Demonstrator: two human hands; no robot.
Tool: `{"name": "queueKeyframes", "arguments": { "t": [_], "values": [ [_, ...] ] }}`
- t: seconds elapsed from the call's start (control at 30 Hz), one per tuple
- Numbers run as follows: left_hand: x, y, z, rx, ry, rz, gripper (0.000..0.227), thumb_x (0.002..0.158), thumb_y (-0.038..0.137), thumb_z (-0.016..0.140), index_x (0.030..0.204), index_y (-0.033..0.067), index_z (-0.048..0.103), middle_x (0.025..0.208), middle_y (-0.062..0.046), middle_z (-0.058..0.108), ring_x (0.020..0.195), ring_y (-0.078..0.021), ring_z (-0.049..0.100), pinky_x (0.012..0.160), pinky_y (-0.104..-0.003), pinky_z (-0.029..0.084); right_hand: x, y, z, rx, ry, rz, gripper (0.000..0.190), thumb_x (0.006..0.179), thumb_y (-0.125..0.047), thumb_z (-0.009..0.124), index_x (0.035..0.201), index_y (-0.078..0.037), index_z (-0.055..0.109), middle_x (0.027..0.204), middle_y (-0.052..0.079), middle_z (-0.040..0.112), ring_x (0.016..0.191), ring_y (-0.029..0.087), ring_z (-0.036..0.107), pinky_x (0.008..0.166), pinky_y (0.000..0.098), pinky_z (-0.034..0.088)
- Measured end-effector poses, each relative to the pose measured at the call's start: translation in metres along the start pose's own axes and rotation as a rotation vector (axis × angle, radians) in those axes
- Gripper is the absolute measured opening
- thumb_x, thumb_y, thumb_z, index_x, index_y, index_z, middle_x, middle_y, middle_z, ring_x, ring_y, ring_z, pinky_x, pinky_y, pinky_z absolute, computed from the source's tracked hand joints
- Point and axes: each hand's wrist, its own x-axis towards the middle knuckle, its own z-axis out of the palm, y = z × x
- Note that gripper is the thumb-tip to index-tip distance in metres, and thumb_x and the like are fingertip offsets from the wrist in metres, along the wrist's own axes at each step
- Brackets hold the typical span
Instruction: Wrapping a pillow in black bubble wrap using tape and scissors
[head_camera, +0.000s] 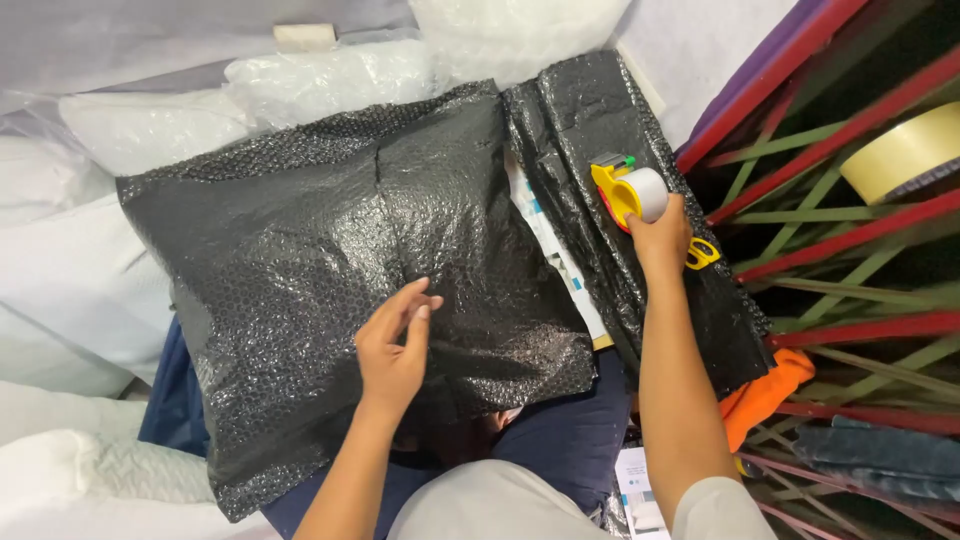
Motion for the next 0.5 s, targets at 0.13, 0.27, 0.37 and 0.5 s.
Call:
{"name": "queueKeyframes", "arguments": {
  "t": [0.13,0.27,0.37,0.5],
  "values": [
    [-0.002,0.001,0.03,-0.098,-0.089,-0.212,0.036,0.091,-0.005,0.061,0.126,0.0031,0.068,0.09,-0.019,0.076,0.079,-0.029,0.078,0.074,-0.039,0.065,-0.058,-0.038,-0.028,0.094,0.096,-0.075,0.056,0.078,-0.035,0.089,0.121,-0.016,0.058,0.119,0.017,0.063,0.114,0.044,0.062,0.095,0.0543,0.049],
    [0.003,0.002,0.054,-0.293,-0.237,-0.571,0.045,0.096,0.012,0.062,0.14,0.0037,0.057,0.111,-0.024,0.072,0.094,-0.0311,0.074,0.08,-0.04,0.063,-0.145,-0.071,-0.05,0.361,0.179,-0.221,0.052,0.076,-0.018,0.094,0.113,-0.004,0.06,0.096,0.021,0.065,0.09,0.043,0.068,0.075,0.0476,0.055],
    [0.011,0.018,0.065,-0.452,-0.261,-0.735,0.068,0.096,0.034,0.06,0.152,0.0037,0.037,0.139,-0.028,0.051,0.124,-0.0414,0.054,0.099,-0.056,0.045,-0.222,-0.102,-0.064,0.536,0.08,-0.241,0.054,0.074,-0.011,0.094,0.114,0.001,0.059,0.091,0.025,0.064,0.08,0.041,0.07,0.065,0.0428,0.058],
    [0.008,0.012,0.07,-0.644,-0.095,-0.731,0.077,0.096,0.049,0.057,0.157,0.012,0.027,0.142,-0.024,0.044,0.127,-0.0386,0.051,0.099,-0.06,0.048,-0.301,-0.1,-0.063,0.614,-0.131,-0.461,0.064,0.066,-0.021,0.098,0.113,0.001,0.06,0.112,0.018,0.062,0.099,0.039,0.068,0.079,0.0424,0.057]
  ]
}}
